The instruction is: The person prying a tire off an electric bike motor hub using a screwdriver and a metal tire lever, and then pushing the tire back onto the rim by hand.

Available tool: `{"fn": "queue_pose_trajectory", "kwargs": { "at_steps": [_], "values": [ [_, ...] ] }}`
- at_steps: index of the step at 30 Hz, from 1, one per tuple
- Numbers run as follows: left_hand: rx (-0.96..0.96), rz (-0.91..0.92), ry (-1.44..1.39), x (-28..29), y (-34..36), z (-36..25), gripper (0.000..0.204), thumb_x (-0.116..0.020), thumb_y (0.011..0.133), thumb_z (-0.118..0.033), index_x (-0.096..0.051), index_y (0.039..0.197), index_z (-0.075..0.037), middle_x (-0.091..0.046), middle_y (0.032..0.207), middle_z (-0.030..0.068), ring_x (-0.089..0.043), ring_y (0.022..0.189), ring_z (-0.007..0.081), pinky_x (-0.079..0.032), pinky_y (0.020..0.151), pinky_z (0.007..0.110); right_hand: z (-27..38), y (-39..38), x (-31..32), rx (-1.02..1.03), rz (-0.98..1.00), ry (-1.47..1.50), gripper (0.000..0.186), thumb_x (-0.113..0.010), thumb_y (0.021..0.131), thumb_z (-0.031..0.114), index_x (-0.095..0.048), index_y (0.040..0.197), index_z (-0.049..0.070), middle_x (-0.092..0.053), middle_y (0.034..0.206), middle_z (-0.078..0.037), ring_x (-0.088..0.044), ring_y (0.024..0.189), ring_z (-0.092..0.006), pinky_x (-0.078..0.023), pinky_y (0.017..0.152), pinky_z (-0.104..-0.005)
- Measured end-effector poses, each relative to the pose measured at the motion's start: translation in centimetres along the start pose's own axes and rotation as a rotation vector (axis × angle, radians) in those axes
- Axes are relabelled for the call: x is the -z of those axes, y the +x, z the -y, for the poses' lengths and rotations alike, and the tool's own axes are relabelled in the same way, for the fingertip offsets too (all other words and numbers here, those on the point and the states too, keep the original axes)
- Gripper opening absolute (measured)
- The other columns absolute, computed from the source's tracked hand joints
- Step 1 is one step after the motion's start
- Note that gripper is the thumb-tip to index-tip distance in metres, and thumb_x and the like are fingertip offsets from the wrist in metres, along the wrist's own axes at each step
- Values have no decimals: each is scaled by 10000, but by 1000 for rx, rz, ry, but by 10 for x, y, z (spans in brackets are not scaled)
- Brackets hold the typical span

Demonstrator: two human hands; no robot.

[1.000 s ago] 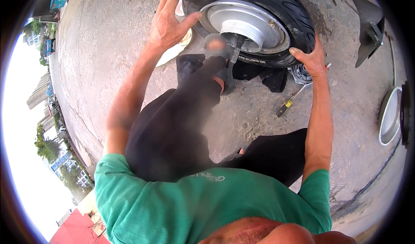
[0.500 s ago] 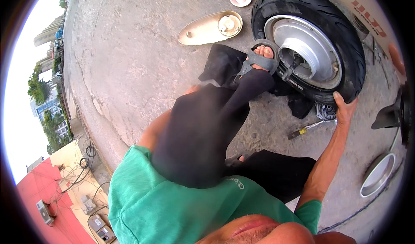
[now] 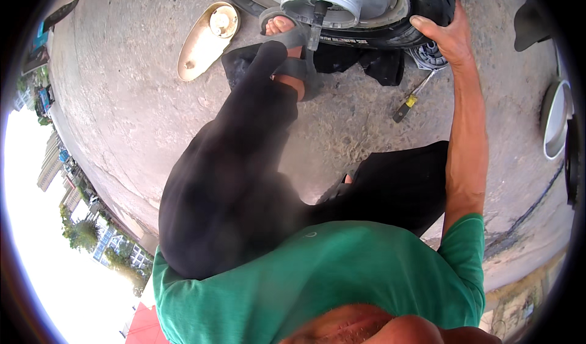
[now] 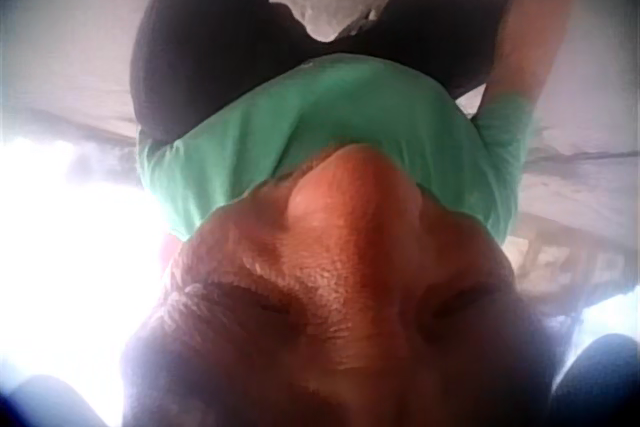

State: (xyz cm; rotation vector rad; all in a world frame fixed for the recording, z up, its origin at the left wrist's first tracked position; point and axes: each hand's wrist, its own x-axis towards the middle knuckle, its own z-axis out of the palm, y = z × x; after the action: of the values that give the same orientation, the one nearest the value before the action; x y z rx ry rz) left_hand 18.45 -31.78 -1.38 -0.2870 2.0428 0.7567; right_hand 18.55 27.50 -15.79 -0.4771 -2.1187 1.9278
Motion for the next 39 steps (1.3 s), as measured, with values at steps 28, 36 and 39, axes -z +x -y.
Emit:
{"fn": "queue_pose_trajectory", "kwargs": {
  "at_steps": [28,36,39],
  "values": [
    [-77,243,65,-53,18,-53,399,-676,982,-354,-668,1182,-8,-616,879,58,-596,797,166,-481,710,318,35,6,-10,-2,7,-185,831,-900,678,157,-544,1414,2,-661,1301,-95,-594,1201,-207,-454,1073,-381],
    [-174,616,297,-119,-2,-86,394,-668,989,-363,-677,1163,-9,-604,842,42,-581,758,145,-472,675,300,33,4,-14,-107,32,162,818,-902,680,107,-550,1411,6,-660,1297,-96,-596,1193,-209,-459,1073,-376],
    [-167,799,352,-168,-2,-81,393,-665,992,-367,-680,1156,-10,-600,827,36,-575,743,138,-468,662,293,35,1,-14,-99,-45,38,935,-912,650,112,-491,1478,7,-621,1360,-122,-575,1248,-245,-437,1102,-384]
  ]
}}
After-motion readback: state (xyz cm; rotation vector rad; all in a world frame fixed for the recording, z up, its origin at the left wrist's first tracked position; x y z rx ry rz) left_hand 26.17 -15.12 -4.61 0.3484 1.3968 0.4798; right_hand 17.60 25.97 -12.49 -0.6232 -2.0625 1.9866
